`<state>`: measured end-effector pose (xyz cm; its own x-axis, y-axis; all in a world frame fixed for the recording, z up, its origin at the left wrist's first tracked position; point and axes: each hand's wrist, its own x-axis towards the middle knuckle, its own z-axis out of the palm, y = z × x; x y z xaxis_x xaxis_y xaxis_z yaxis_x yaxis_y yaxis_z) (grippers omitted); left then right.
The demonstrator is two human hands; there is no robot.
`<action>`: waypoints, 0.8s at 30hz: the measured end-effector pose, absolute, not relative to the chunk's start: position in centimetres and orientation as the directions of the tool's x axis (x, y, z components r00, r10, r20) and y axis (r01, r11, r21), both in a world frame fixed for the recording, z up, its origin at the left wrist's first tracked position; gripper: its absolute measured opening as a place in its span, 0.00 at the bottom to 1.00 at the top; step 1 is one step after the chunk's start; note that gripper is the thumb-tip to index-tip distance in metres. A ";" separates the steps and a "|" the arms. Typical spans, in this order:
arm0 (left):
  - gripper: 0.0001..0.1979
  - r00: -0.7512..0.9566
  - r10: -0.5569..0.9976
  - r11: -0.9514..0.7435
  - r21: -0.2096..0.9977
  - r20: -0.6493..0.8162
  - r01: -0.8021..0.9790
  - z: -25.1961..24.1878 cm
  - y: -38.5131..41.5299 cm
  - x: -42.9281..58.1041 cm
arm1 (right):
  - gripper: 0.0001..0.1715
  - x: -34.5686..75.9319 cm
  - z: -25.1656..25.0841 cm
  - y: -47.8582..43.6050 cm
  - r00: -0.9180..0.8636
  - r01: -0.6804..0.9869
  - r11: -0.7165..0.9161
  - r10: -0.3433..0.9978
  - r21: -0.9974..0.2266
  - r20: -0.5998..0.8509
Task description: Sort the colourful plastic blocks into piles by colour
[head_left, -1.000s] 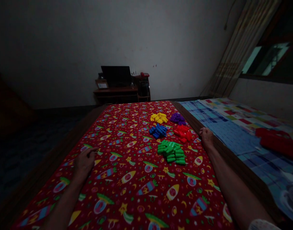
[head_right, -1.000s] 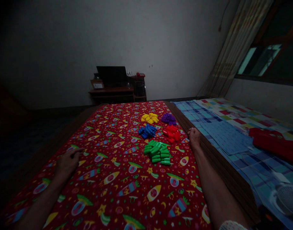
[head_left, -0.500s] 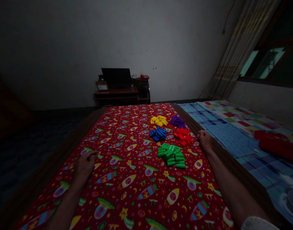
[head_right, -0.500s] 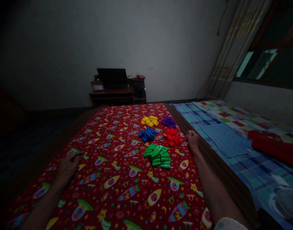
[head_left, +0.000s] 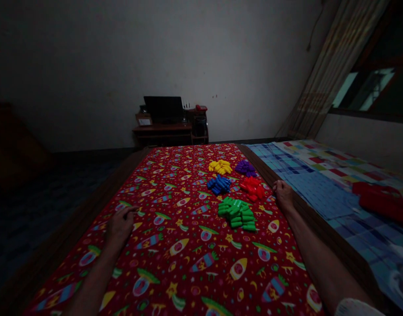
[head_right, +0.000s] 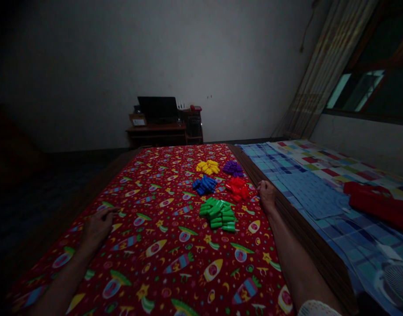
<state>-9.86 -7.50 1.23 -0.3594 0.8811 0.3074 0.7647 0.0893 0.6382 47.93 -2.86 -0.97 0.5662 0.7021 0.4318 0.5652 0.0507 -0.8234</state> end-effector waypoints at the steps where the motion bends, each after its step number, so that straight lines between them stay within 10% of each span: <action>1: 0.13 -0.359 0.882 0.089 0.641 0.305 0.762 1.2 -7.5 -9.9 | 0.29 48.0 -1.0 -2.8 0.564 0.569 0.054 0.701 -0.821 0.437; 24: 0.14 -0.364 0.886 0.092 0.662 0.287 0.744 0.3 -7.2 -10.8 | 0.28 47.4 -0.3 -3.3 0.508 0.622 0.039 0.740 -0.782 0.441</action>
